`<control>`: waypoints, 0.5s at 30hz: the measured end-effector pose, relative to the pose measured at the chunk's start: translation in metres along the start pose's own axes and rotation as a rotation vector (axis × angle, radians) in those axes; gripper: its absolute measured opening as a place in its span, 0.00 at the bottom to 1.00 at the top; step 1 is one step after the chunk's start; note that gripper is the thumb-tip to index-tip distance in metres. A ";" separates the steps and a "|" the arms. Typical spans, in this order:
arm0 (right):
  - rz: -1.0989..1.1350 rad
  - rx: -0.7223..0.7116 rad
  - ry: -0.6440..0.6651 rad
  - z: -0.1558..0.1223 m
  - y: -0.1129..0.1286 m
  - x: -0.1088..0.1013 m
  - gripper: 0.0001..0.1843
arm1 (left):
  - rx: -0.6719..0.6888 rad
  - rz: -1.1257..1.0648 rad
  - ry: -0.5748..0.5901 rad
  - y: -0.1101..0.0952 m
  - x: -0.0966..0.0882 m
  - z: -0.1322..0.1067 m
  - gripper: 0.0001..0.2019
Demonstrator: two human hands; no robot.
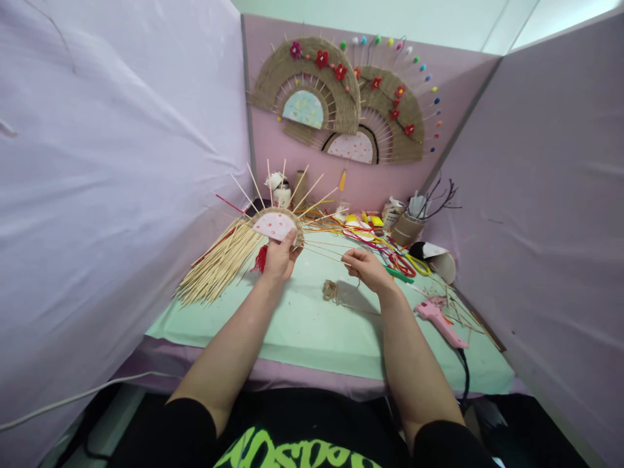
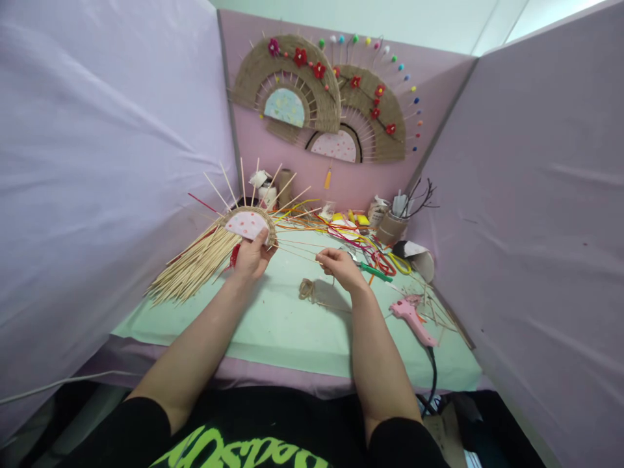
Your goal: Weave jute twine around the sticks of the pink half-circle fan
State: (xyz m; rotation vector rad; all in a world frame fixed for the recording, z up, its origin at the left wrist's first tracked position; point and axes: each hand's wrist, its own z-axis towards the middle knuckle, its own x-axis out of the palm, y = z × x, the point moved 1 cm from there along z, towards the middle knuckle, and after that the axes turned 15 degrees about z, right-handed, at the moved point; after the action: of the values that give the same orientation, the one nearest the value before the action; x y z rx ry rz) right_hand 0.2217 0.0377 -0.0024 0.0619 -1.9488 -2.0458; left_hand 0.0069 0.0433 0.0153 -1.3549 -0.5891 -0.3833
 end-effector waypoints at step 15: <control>-0.237 0.180 0.452 -0.015 -0.011 0.051 0.17 | 0.063 -0.049 -0.060 0.001 0.004 -0.004 0.18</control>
State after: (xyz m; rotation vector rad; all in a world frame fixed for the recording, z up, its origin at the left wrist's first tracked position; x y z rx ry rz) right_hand 0.1753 0.0102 -0.0052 0.7588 -1.8890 -1.7770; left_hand 0.0117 0.0396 0.0166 -1.2967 -0.6800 -0.3616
